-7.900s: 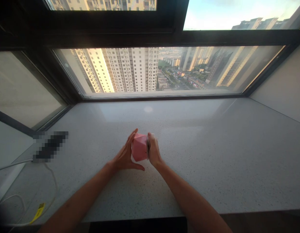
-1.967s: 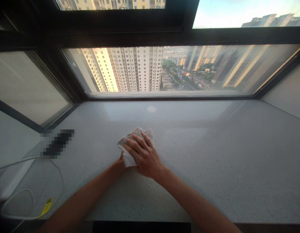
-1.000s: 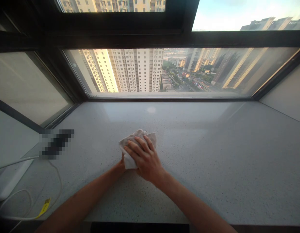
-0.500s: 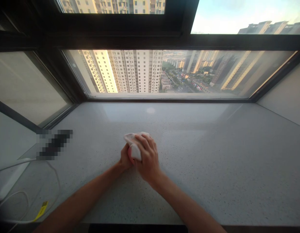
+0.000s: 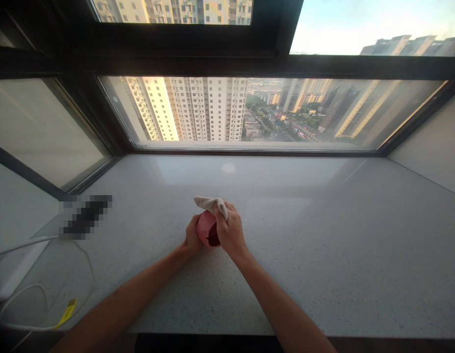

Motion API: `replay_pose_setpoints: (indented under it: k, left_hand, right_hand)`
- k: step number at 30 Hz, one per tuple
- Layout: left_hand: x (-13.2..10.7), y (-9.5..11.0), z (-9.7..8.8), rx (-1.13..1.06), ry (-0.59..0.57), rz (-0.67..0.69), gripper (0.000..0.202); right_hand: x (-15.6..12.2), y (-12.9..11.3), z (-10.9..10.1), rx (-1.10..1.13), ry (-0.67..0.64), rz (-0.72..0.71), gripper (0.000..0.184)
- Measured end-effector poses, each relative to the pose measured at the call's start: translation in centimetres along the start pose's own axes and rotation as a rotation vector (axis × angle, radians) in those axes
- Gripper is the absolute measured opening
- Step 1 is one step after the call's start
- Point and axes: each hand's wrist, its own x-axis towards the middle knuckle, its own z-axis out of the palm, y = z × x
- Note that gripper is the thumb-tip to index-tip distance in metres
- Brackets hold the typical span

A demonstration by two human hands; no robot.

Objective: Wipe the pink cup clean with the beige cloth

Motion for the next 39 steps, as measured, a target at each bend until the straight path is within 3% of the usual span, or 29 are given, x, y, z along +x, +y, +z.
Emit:
replay_pose_setpoints:
  k: [3,6,11,13,15,17,19,21,23,25,26,28,30,33,36,39]
  left_hand:
    - [-0.4,0.3,0.9,0.013,0.026,0.028,0.024]
    - [-0.7,0.6,1.5,0.041,-0.023,0.081,0.024]
    - [-1.4,1.5,1.8,0.074,-0.138,0.148,0.041]
    - [-1.7,2.0,1.9,0.069,-0.196,0.152,0.053]
    - [-1.9,2.5,2.0,0.067,-0.227,0.135,0.061]
    - [-1.9,2.9,2.1,0.075,-0.235,0.113,0.063]
    - [-1.9,3.1,2.1,0.108,-0.210,0.097,0.064]
    - [-2.3,2.7,2.0,0.188,-0.119,0.100,0.064]
    - [-3.2,1.4,2.2,0.281,-0.003,0.108,0.061]
    - [-4.3,-0.6,2.9,0.375,0.127,0.139,0.058]
    - [-4.8,-1.7,3.4,0.488,0.264,0.213,0.057]
    - [-5.0,-3.5,4.4,0.733,0.496,0.363,0.059]
    - [-4.1,-3.9,4.8,0.868,0.518,0.463,0.058]
    - [-1.8,-2.1,3.4,0.767,0.269,0.473,0.051]
    - [-0.1,0.2,0.9,0.637,0.146,0.408,0.050]
    - [0.4,1.0,-0.4,0.357,0.013,0.288,0.044]
  right_hand:
    - [0.1,0.3,-0.2,0.075,0.003,0.121,0.057]
    - [0.1,1.1,-0.4,0.184,0.003,0.308,0.067]
    - [0.2,4.8,-1.7,0.339,-0.039,0.556,0.067]
    - [0.6,6.0,-2.6,0.405,0.004,0.659,0.063]
    - [0.9,6.2,-3.6,0.485,0.139,0.689,0.063]
    - [0.9,5.2,-4.1,0.491,0.281,0.594,0.063]
    - [0.2,3.2,-4.1,0.336,0.296,0.352,0.058]
    - [-1.2,1.1,-3.6,0.064,0.122,-0.043,0.048]
    - [-2.8,-0.3,-2.5,-0.214,-0.179,-0.477,0.048]
    - [-3.8,-0.7,-1.5,-0.433,-0.409,-0.778,0.061]
    - [-3.9,-0.5,-1.1,-0.513,-0.468,-0.857,0.067]
    - [-3.6,0.2,-0.5,-0.615,-0.467,-0.888,0.075]
    - [-2.7,0.7,-0.2,-0.627,-0.406,-0.821,0.077]
    - [-1.2,0.5,0.2,-0.511,-0.300,-0.688,0.068]
    - [-0.3,0.1,0.8,-0.303,-0.215,-0.533,0.049]
    - [0.1,0.5,1.0,-0.106,-0.141,-0.305,0.041]
